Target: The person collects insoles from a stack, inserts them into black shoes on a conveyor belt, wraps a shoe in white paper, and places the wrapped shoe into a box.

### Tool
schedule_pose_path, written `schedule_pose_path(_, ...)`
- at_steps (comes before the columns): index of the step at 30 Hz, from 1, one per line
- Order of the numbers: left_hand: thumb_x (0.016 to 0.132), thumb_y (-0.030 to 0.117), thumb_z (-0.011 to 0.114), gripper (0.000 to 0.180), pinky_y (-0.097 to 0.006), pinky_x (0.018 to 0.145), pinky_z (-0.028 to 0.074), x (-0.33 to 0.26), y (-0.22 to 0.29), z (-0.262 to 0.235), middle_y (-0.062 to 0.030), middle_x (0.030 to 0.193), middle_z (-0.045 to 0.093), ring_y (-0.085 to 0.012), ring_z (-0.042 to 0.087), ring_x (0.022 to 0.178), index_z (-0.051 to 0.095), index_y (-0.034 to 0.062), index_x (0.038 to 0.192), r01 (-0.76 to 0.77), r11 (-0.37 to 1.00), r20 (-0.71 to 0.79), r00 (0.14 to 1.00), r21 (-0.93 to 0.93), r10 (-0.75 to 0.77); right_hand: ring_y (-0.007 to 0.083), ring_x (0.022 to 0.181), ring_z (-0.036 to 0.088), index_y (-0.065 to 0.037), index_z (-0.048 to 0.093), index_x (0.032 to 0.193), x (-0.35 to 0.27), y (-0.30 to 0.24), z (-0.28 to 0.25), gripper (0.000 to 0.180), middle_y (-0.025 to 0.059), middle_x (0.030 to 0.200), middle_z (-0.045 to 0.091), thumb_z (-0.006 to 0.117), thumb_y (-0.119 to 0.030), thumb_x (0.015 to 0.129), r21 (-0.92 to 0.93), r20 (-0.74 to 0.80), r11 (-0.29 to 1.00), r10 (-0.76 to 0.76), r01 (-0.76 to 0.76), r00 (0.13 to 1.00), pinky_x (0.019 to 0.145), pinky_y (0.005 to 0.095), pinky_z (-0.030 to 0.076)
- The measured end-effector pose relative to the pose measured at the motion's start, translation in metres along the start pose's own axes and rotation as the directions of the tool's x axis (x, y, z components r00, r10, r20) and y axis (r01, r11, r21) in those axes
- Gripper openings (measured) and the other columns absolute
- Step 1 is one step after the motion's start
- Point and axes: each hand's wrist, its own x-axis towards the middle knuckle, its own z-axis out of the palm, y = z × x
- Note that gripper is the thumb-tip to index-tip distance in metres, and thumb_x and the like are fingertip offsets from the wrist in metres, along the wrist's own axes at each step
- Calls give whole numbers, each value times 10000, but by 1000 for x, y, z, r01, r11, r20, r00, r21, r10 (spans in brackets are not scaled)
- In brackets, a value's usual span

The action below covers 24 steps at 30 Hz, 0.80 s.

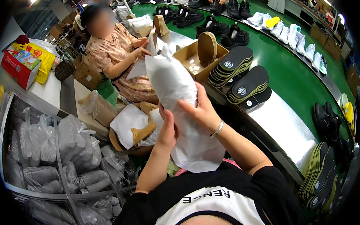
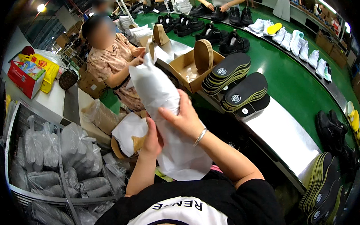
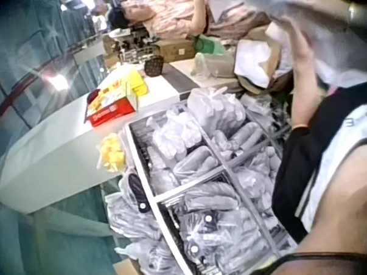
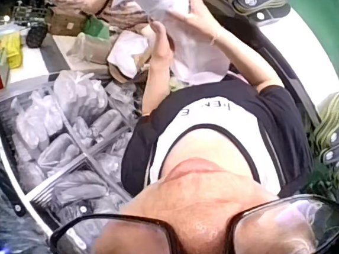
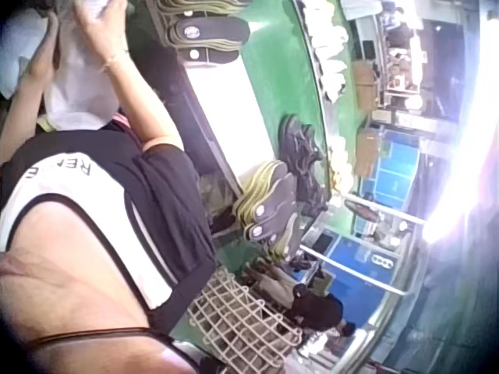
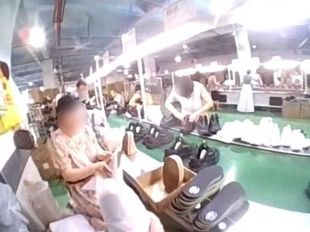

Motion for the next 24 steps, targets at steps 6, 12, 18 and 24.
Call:
schedule_pose_path(6,779,591,333,713,-360,902,355,6,6,0,-89,1166,446,-234,454,1044,293,42,1231,207,948,195,968,-243,-161,112,880,462,-12,332,1096,-24,-21,-19,586,72,987,462,686,-228,681,601,289,706,246,-376,925,768,249,403)
schedule_pose_path(12,868,463,236,566,-356,916,341,-8,7,23,-110,1209,409,-227,417,1093,293,44,1245,352,908,213,928,-228,-306,178,909,536,6,460,1081,-31,4,-50,464,98,1024,539,661,-151,694,678,682,262,125,-687,721,845,306,406)
schedule_pose_path(18,892,295,335,318,-239,803,396,0,-16,22,-66,988,487,-121,483,914,359,49,1092,127,981,76,990,-145,-117,234,1031,475,42,314,1194,-46,4,-50,636,140,1127,472,646,-131,680,771,620,116,89,-626,780,909,359,356)
schedule_pose_path(24,860,323,425,413,-288,826,362,1,-19,15,-73,1067,366,-144,397,961,263,81,1153,3,994,-16,1000,-113,-5,213,986,497,9,353,1172,-45,-9,-52,609,109,1087,495,660,-130,664,831,425,349,102,-432,900,877,337,386)
